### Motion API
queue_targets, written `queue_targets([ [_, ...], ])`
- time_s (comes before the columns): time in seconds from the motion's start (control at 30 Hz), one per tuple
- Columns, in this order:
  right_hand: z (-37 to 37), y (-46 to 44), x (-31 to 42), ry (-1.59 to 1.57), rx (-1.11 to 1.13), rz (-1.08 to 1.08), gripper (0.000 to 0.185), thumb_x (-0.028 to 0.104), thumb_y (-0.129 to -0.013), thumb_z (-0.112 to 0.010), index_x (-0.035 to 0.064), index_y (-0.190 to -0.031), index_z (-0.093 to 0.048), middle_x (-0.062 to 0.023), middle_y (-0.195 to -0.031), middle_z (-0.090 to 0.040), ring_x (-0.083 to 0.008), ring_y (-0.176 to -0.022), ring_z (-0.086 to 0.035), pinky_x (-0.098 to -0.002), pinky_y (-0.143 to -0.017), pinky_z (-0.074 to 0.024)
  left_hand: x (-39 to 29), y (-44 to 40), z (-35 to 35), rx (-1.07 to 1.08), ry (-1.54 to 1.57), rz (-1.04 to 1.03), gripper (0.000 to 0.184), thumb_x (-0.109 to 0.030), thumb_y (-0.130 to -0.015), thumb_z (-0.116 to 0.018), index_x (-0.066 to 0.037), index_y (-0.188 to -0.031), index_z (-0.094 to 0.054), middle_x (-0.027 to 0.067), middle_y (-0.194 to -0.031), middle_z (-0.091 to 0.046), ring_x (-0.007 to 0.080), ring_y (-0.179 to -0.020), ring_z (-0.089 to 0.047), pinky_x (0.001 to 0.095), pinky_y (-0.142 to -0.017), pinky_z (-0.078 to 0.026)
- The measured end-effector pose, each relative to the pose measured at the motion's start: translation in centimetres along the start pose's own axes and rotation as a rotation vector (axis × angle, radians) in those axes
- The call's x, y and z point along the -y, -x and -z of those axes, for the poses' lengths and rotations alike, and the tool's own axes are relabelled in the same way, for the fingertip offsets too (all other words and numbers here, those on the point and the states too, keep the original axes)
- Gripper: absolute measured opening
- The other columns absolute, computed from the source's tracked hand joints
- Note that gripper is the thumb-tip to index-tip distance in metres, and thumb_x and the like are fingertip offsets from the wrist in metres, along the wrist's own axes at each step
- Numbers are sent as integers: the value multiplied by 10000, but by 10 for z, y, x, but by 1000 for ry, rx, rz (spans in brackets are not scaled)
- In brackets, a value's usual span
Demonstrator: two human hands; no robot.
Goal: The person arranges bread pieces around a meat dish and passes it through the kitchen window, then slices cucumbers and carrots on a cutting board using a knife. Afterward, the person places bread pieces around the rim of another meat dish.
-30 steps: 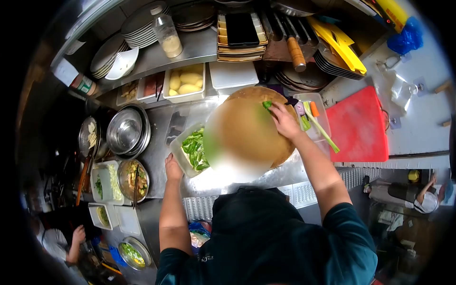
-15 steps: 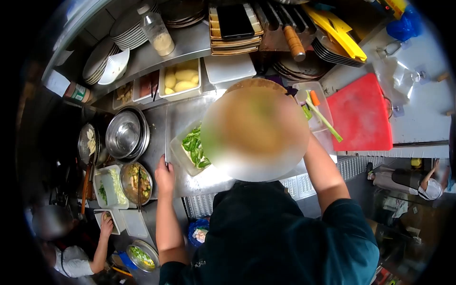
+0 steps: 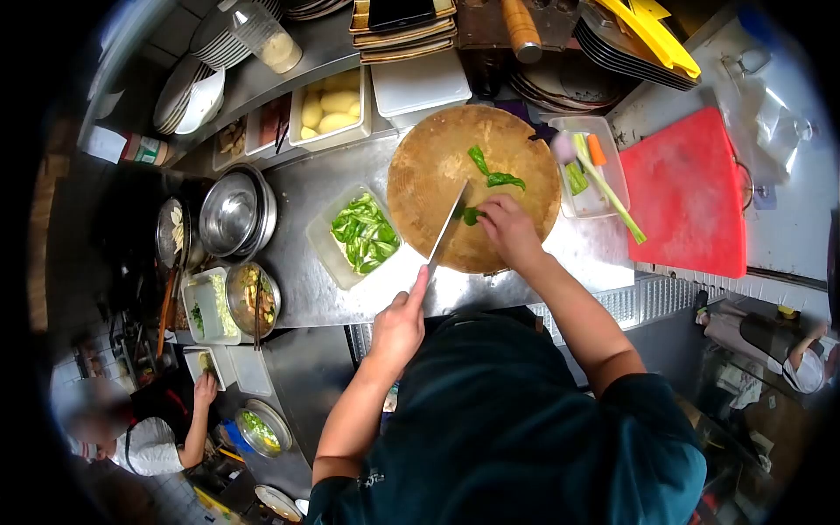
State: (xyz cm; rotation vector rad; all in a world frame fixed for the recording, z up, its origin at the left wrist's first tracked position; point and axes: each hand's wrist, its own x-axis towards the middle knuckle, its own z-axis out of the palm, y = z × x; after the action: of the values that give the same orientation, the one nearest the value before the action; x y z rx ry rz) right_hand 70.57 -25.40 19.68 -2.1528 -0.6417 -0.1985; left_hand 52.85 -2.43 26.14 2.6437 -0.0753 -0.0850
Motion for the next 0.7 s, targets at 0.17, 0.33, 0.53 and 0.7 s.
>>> queue_targets([
  [0.17,-1,1,-4,-29,-8,19,191,30,-905,-741,16,-1094,-719,-157,-1071,-677,-359,-962,-687,-412,-825,-575,-29,-9,5,-2,-30,15,712,-15,-935,-610,-199,-1604,-451,187,-818,-632,409,-650,-670,517,-637,-585],
  [0.33,-5,8,-19,-61,-19,-183,178,50,-894,-743,8,-1065,-714,-162,-1038,-685,-357,-926,-700,-405,-807,-586,-19,-2,-8,179,-125,70,785,-8,-923,-609,-213,-1642,-372,192,-857,-667,421,-705,-681,517,-682,-581],
  [0.53,10,13,-32,-181,3,-443,116,30,-857,-758,9,-965,-720,-170,-968,-698,-366,-901,-696,-430,-795,-572,-9,3,-4,169,-22,78,760,-26,-937,-604,-202,-1640,-375,219,-869,-681,424,-731,-692,519,-721,-585],
  [0.7,16,34,-53,13,32,-118,83,19,-830,-747,31,-911,-733,-144,-926,-711,-362,-894,-682,-445,-819,-552,-22,-5,4,160,204,149,746,-22,-970,-600,-200,-1648,-346,260,-897,-701,443,-821,-705,512,-774,-569],
])
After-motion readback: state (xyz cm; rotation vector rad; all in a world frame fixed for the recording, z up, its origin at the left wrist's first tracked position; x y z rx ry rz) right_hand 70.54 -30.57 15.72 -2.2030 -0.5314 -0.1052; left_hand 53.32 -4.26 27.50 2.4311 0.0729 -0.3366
